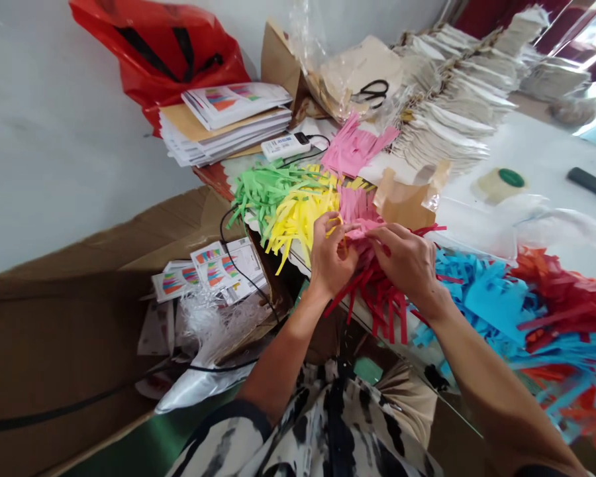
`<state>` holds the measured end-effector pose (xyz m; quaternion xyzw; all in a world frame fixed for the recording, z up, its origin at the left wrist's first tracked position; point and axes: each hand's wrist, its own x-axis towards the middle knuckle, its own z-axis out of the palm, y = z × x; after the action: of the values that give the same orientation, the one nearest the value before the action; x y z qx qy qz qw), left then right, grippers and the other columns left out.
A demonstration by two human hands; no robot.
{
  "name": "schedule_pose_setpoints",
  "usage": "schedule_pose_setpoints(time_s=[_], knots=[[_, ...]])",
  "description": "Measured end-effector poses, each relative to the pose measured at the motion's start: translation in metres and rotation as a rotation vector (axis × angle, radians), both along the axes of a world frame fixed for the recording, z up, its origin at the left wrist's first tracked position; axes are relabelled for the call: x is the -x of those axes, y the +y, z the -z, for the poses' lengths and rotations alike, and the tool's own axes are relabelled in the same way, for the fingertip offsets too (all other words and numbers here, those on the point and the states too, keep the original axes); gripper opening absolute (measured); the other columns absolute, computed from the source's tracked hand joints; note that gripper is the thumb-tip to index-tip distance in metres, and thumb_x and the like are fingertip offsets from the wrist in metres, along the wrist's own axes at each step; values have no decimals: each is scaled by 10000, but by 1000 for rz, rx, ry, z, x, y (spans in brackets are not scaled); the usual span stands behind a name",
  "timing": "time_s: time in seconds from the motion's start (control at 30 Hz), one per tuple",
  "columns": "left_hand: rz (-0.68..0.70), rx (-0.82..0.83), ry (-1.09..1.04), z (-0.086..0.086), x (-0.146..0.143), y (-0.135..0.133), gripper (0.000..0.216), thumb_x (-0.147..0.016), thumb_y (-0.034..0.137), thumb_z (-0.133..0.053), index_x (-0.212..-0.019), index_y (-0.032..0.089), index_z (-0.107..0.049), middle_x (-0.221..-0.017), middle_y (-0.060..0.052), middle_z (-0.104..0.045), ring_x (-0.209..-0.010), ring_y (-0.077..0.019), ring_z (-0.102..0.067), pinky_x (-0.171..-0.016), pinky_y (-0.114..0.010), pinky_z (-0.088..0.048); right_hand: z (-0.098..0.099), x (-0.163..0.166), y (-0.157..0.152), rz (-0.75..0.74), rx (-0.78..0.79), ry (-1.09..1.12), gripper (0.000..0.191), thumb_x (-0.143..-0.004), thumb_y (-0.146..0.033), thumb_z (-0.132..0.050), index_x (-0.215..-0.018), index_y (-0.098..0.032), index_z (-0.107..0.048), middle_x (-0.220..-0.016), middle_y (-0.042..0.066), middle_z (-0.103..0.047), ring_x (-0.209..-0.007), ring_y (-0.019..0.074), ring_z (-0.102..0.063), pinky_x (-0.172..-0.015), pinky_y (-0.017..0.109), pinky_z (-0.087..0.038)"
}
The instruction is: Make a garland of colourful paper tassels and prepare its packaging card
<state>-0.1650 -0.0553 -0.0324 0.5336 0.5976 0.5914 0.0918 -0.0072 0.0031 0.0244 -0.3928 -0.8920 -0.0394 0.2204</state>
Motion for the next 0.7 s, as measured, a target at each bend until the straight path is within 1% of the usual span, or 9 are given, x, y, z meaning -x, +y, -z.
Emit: schedule_pose_setpoints(time_s=[0.1, 0.17, 0.27, 0.33, 0.4, 0.47, 0.53, 0.63, 0.7], knots=[[-108, -16, 172, 1, -1, 1, 192, -919, 135, -715, -1082, 221, -770, -1333, -113, -581, -1279, -270, -596, -1102, -475, -543, 3, -3, -1, -4, -9, -2, 234, -1065, -307, -564, -1106, -277, -792, -1087, 16, -813, -843, 162, -713, -619, 291, -325], [-135, -4, 267, 1, 1, 1, 141, -913, 148, -747, -1021, 230, -785, -1235, -94, -623, -1204, -265, -610, -1061, -468, -540, 5, -6, -2, 16, -8, 22, 215, -1054, -295, -584, -1110, -285, -791, -1107, 6, -813, -847, 163, -717, -620, 290, -330], [-173, 35, 349, -1, 4, 0, 147, -897, 122, -756, -964, 247, -797, -1090, -72, -657, -1047, -244, -616, -930, -414, -545, 2, -12, -10, 93, -19, 48, 216, -1045, -256, -579, -1077, -263, -793, -1152, 20, -805, -865, 170, -726, -608, 289, -332], [-195, 62, 403, -3, 6, 0, 152, -894, 122, -748, -951, 255, -798, -1047, -71, -672, -993, -248, -602, -875, -404, -532, -1, -19, -23, 141, -22, 58, 224, -1039, -233, -570, -1055, -243, -793, -1169, 39, -800, -880, 176, -735, -610, 288, -353], [-166, 69, 461, -5, 6, 0, 203, -895, 98, -711, -986, 261, -791, -1064, -74, -700, -1007, -263, -596, -880, -413, -526, -3, -33, -44, 154, -5, 104, 230, -1041, -227, -563, -1075, -245, -790, -1206, 43, -793, -947, 183, -749, -657, 281, -422], [-82, 62, 502, -7, 6, 2, 282, -882, 51, -654, -1020, 264, -775, -1098, -65, -732, -1053, -272, -601, -936, -429, -521, -2, -56, -71, 162, 15, 180, 232, -1049, -232, -559, -1101, -253, -784, -1205, 39, -795, -1005, 182, -755, -740, 274, -489], [9, 67, 525, -7, 6, 6, 317, -876, 34, -606, -1020, 268, -763, -1090, -48, -759, -1067, -272, -615, -990, -442, -509, 2, -89, -103, 227, 28, 224, 224, -1052, -252, -566, -1114, -251, -781, -1151, 43, -803, -1005, 186, -759, -802, 283, -523], [62, 111, 532, -5, 3, 13, 357, -867, 40, -560, -1060, 263, -761, -1093, -53, -772, -1089, -284, -628, -1036, -462, -485, 9, -156, -155, 497, 41, 180, 229, -1044, -332, -582, -1106, -246, -784, -1094, 70, -802, -964, 235, -754, -801, 341, -533], [79, 136, 529, -3, 1, 15, 402, -833, 45, -564, -1117, 249, -763, -1142, -69, -769, -1137, -300, -627, -1069, -482, -472, 12, -205, -189, 743, 22, 50, 273, -1037, -399, -570, -1084, -245, -790, -1043, 102, -796, -883, 279, -740, -689, 378, -498]])
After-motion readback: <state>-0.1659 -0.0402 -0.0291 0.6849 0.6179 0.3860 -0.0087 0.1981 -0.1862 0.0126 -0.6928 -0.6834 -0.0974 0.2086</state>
